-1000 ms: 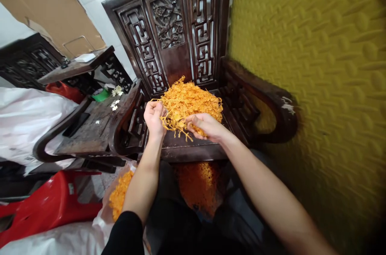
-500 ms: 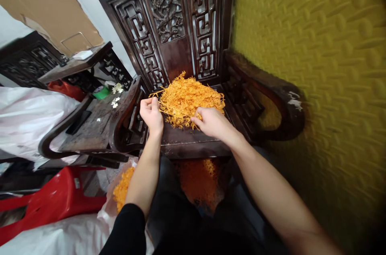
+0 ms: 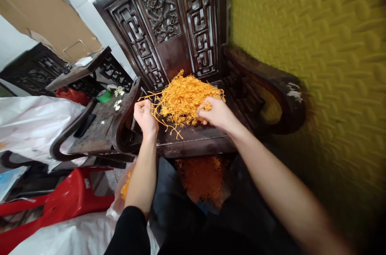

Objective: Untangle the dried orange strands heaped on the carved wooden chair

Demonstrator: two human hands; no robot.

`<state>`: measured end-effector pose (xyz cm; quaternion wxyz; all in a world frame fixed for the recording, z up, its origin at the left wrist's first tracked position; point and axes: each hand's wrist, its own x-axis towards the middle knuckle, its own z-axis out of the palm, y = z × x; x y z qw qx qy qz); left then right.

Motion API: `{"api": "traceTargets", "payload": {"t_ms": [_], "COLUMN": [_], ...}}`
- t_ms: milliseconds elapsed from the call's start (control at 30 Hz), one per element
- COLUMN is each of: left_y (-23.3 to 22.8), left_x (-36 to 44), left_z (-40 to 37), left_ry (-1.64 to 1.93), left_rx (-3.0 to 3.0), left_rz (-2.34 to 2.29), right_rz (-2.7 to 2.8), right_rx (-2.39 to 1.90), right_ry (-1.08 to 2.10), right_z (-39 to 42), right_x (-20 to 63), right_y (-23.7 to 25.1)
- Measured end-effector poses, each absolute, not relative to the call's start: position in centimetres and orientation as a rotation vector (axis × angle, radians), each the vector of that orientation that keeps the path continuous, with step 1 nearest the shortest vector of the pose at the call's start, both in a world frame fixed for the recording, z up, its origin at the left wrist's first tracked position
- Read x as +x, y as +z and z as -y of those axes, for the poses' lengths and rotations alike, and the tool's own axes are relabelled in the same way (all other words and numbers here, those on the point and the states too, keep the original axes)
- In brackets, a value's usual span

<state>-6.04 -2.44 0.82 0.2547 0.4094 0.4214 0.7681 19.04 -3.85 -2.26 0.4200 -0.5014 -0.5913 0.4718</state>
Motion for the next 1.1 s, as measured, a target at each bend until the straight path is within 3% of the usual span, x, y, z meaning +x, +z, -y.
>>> {"api": "traceTargets", "payload": {"t_ms": [133, 267, 633, 933, 1100], "left_y": [1.0, 1.3, 1.3, -0.2, 0.1], "left_x": [-3.8, -3.6, -2.6, -1.4, -2.0], "left_z": [3.7, 4.0, 4.5, 5.5, 5.6], "left_ry": [2.003, 1.949, 1.978, 2.124, 2.174], "left_rx": [1.087, 1.045, 0.946, 1.101, 1.13], "left_rz": [-1.055, -0.981, -0.964, -1.107, -1.083], "right_rz": [1.489, 1.584, 1.593, 1.172, 1.383], "right_rx": [-0.887, -0.931, -0.867, -0.912, -0.917], "right_ry": [1.492, 1.592, 1.289, 1.242, 1.03], "right_z": [5.3, 5.4, 5.7, 6.5, 6.9], "right_x": [16.9, 16.4, 12.1, 8.7, 10.0], "right_y": [-1.6, -1.8, -1.7, -2.5, -2.2]}}
